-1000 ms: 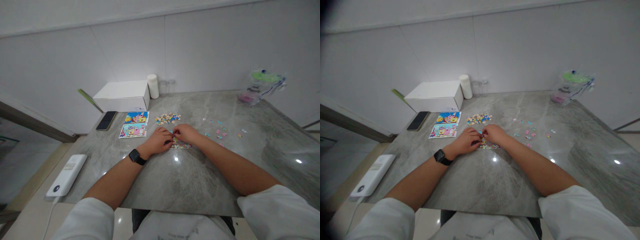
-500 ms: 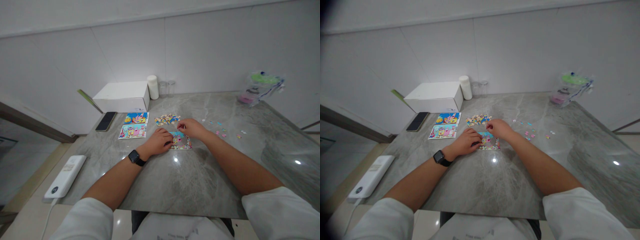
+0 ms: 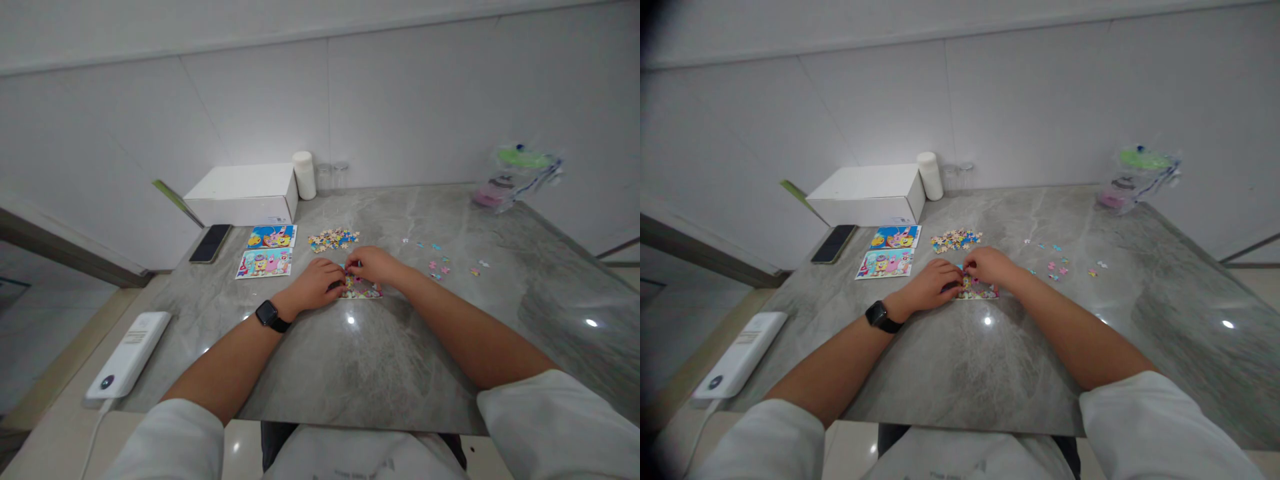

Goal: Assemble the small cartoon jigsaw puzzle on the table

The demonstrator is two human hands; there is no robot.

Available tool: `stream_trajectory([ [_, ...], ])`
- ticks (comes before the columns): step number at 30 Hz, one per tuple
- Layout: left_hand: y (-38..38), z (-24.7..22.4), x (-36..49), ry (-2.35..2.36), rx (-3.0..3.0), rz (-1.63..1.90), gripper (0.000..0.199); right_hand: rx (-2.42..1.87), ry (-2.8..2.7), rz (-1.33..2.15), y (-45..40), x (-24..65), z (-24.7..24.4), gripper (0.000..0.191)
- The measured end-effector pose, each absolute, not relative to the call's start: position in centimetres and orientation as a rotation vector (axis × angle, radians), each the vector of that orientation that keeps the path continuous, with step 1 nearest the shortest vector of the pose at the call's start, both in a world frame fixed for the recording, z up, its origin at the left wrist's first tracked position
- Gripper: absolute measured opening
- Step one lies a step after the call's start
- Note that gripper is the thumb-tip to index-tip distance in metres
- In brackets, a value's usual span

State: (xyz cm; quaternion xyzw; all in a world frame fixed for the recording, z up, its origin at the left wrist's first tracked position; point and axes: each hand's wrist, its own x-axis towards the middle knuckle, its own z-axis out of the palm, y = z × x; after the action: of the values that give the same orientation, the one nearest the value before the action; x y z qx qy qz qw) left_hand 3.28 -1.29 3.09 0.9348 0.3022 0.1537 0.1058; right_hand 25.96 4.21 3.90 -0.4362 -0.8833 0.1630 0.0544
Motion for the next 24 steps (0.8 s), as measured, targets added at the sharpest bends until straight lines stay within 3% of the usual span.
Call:
stream_trajectory([
  [10,-1.0,2.9,3.3,0.892,2.706,0.481,0.017,-1.299,-2.674,0.462,4.3,25.8,3.5,0.019],
  [24,-0.3,1.8,3.2,0.998,2.433,0.656,0.022,-1.462,-2.617,0.356,5.3,28.9,6.7,0.023],
])
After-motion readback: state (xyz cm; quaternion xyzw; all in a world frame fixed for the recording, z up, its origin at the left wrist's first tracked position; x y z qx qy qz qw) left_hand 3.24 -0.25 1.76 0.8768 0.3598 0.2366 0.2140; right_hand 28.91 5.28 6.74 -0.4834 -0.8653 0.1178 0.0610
